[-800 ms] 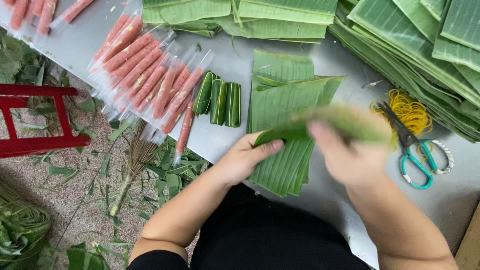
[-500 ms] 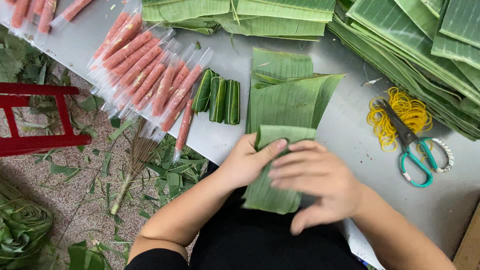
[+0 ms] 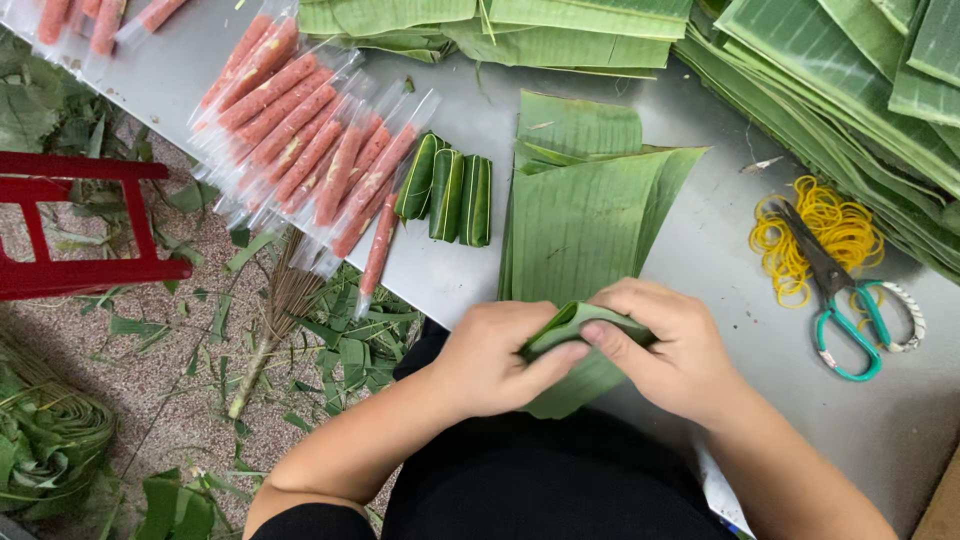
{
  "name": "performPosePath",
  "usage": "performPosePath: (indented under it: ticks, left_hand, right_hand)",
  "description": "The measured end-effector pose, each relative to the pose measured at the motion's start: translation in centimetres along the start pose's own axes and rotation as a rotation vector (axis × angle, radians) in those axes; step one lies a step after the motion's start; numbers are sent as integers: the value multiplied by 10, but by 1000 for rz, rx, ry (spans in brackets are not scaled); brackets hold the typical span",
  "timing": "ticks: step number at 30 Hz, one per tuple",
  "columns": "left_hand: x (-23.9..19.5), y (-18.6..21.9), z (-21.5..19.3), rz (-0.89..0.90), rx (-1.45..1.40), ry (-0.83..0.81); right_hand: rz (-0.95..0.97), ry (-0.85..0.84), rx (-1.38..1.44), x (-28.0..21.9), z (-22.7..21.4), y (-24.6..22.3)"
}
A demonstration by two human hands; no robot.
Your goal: The person wraps cylindrical food items in banana leaves, folds the leaves around each item, and secures them with rubber bands. The wrapped items are placed in a neat row on the table.
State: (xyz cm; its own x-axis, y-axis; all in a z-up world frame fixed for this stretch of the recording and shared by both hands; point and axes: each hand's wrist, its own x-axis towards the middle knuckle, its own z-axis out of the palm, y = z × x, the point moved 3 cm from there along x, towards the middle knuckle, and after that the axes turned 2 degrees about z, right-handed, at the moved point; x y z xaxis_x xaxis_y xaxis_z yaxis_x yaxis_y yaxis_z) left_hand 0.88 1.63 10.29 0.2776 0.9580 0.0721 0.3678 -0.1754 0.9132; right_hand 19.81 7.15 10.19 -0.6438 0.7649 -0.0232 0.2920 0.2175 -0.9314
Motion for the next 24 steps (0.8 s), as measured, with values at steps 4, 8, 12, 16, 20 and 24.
performPosePath:
  ticks: [4, 8, 12, 16, 20, 24]
  left_hand:
    - [-6, 7, -28, 187, 199, 70]
    - [-6, 18, -37, 287, 412, -25]
    - [-12, 27, -54, 289, 465, -87]
    - [-15, 32, -56, 350, 480, -125]
    - [-18, 30, -54, 375, 427, -51]
    - [-28, 19, -51, 103, 173, -28]
  right_hand:
    - [-15, -132, -140, 3, 10, -12]
    - [-25, -181, -200, 3, 23, -21]
    - [-96, -45, -188, 4, 27, -28]
    - [-105, -81, -170, 2, 31, -30]
    - [-231, 8, -221, -3, 37, -38]
    - [-495, 56, -315, -6, 43, -46]
